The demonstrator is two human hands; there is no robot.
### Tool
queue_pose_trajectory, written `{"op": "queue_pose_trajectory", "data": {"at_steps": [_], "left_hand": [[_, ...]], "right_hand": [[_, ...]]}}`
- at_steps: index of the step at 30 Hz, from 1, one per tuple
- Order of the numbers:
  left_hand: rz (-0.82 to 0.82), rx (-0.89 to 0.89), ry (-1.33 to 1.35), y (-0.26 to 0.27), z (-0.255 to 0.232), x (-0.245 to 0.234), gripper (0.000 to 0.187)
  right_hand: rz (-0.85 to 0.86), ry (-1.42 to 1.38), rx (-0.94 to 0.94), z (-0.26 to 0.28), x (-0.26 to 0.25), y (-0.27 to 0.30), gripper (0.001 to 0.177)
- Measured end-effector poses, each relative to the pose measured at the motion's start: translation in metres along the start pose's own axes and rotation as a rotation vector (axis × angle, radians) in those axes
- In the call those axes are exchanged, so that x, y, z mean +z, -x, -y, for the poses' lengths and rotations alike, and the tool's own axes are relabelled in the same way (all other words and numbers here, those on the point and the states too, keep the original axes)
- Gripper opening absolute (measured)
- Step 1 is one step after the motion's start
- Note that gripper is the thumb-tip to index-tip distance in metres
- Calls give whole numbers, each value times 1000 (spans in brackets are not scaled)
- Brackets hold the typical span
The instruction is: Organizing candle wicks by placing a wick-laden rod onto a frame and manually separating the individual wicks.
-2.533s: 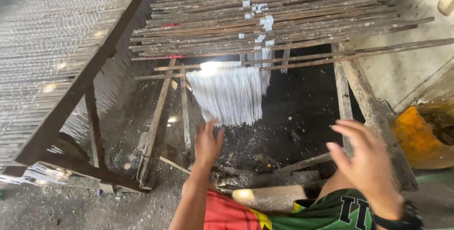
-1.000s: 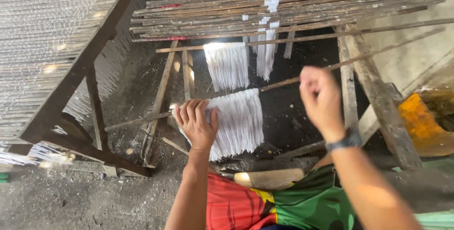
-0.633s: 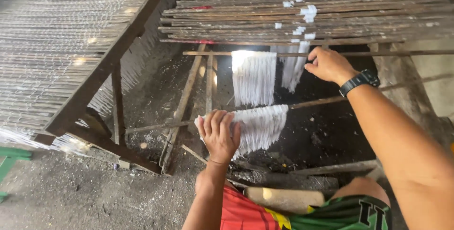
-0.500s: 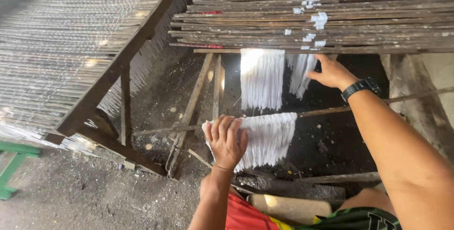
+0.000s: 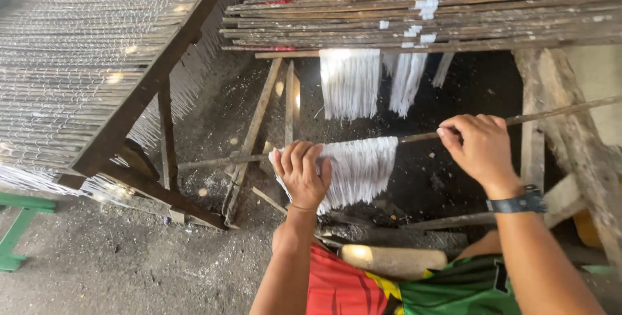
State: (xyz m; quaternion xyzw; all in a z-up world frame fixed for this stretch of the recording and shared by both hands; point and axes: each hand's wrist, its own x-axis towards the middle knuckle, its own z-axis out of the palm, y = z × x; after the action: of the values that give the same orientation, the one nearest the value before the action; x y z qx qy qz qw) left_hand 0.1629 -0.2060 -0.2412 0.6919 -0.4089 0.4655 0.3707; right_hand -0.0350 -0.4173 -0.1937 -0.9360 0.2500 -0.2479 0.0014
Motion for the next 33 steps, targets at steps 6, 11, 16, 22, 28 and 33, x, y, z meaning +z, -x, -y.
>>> {"op": "queue_pose_trajectory", "data": {"at_steps": [6,11,16,22,28,33], "left_hand": [[-29,58,10,19,3,-4,25],[25,59,54,16,-7,-30,23],[46,25,106,25,-6,-34,21],[34,14,97,25,-5,-32,21],[79,27,66,14,-15,-42,24],[12,29,21,25,-7,-21,24]], "right_hand": [[-370,47,-4,6,11,49,14],[-417,73,35,27,-8,87,11],[-457,136,19,39,-13,116,22],[-602,199,-73,26,8,110,25],[-629,179,-102,-1,25,83,18],[-632,178,-66,13,17,79,15]]}}
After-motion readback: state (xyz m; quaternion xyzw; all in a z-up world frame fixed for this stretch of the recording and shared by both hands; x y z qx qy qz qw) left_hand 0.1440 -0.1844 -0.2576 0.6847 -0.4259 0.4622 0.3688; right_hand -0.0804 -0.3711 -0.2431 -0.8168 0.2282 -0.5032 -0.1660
